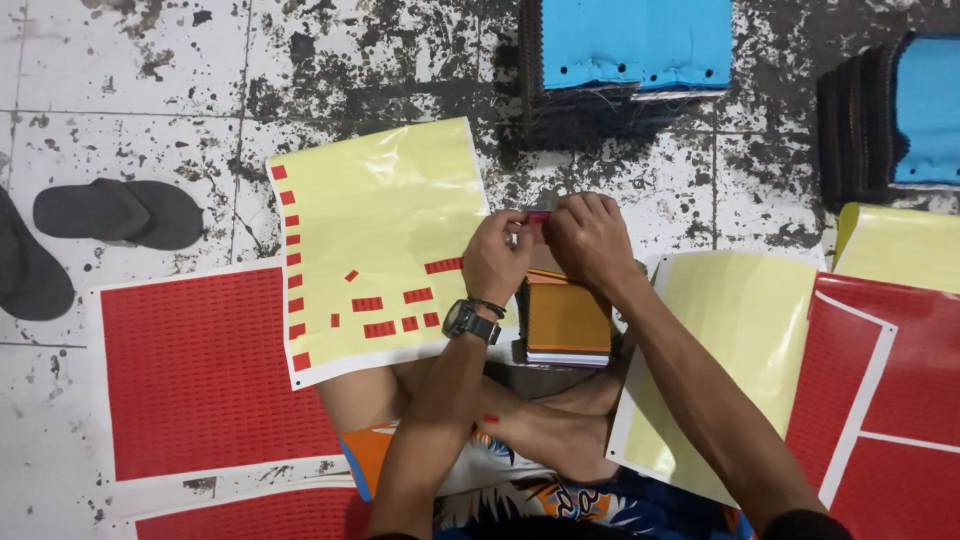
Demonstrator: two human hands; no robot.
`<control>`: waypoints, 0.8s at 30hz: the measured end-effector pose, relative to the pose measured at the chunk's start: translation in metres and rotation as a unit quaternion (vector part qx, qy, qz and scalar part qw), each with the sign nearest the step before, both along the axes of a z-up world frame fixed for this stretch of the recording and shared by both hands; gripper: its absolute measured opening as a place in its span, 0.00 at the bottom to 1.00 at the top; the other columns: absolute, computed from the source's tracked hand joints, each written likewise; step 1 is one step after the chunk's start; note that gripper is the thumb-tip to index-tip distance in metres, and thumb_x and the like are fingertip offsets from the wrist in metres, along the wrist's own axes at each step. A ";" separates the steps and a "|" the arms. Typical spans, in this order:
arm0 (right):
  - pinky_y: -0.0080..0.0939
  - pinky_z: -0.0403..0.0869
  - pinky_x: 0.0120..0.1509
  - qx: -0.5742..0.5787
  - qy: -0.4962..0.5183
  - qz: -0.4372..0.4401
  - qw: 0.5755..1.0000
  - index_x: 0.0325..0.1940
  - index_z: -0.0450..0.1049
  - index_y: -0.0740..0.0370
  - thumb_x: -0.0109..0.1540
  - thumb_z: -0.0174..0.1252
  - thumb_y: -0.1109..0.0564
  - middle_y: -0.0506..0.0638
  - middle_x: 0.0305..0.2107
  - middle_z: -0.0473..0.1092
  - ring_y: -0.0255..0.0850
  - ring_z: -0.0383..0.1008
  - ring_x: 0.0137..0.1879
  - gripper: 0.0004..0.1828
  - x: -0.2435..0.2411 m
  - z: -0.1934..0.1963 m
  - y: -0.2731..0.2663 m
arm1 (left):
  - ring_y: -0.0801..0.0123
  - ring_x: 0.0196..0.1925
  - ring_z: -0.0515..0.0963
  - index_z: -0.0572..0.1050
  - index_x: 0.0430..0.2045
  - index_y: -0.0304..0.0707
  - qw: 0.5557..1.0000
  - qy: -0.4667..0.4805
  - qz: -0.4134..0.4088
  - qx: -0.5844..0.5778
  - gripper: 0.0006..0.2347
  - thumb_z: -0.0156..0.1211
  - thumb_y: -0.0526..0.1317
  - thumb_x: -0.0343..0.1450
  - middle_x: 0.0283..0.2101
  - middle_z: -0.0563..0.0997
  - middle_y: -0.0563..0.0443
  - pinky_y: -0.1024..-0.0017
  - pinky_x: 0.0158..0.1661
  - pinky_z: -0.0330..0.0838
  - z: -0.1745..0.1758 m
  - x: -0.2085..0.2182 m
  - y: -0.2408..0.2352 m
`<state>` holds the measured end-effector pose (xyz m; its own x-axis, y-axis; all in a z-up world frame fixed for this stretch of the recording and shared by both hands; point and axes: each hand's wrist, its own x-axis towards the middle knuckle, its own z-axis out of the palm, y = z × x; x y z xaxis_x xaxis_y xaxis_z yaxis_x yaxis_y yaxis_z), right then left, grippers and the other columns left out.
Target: The person sits on the floor and applies small red rectangular stickers from a sheet onto the edges of a stack of colorful notebooks. They repeatedly peel stickers from a red grid sheet and press them onto the notebook spines.
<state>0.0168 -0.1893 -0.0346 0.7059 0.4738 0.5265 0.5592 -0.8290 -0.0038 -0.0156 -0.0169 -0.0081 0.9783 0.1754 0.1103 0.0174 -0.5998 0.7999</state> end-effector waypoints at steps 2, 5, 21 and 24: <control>0.48 0.75 0.50 -0.001 0.065 0.023 0.998 0.34 0.75 0.57 0.58 0.66 0.56 0.48 0.31 0.71 0.47 0.76 0.44 0.06 -0.009 0.012 -0.005 | 0.60 0.40 0.85 0.78 0.37 0.54 0.996 0.039 0.014 -0.079 0.07 0.59 0.44 0.68 0.34 0.83 0.56 0.63 0.42 0.79 -0.011 0.008 0.005; 0.52 0.75 0.51 0.063 0.311 0.075 0.945 0.39 0.76 0.62 0.57 0.66 0.59 0.55 0.34 0.72 0.55 0.77 0.45 0.09 -0.022 0.058 -0.008 | 0.56 0.48 0.83 0.77 0.42 0.51 0.968 0.098 0.014 -0.230 0.11 0.51 0.49 0.72 0.40 0.85 0.51 0.59 0.50 0.75 -0.004 0.012 0.009; 0.49 0.75 0.56 0.277 0.581 0.107 0.758 0.44 0.82 0.60 0.64 0.64 0.55 0.54 0.33 0.80 0.45 0.79 0.45 0.08 -0.024 0.074 0.005 | 0.38 0.64 0.72 0.73 0.55 0.41 0.949 0.106 -0.093 -0.283 0.23 0.28 0.51 0.79 0.54 0.79 0.34 0.48 0.65 0.59 0.011 0.016 -0.002; 0.49 0.74 0.55 0.282 0.589 0.101 0.751 0.43 0.82 0.60 0.64 0.64 0.54 0.53 0.33 0.80 0.43 0.78 0.44 0.08 -0.026 0.073 0.005 | 0.40 0.63 0.72 0.73 0.53 0.43 0.953 0.120 -0.063 -0.270 0.20 0.33 0.51 0.78 0.54 0.80 0.38 0.48 0.64 0.60 0.006 0.017 -0.003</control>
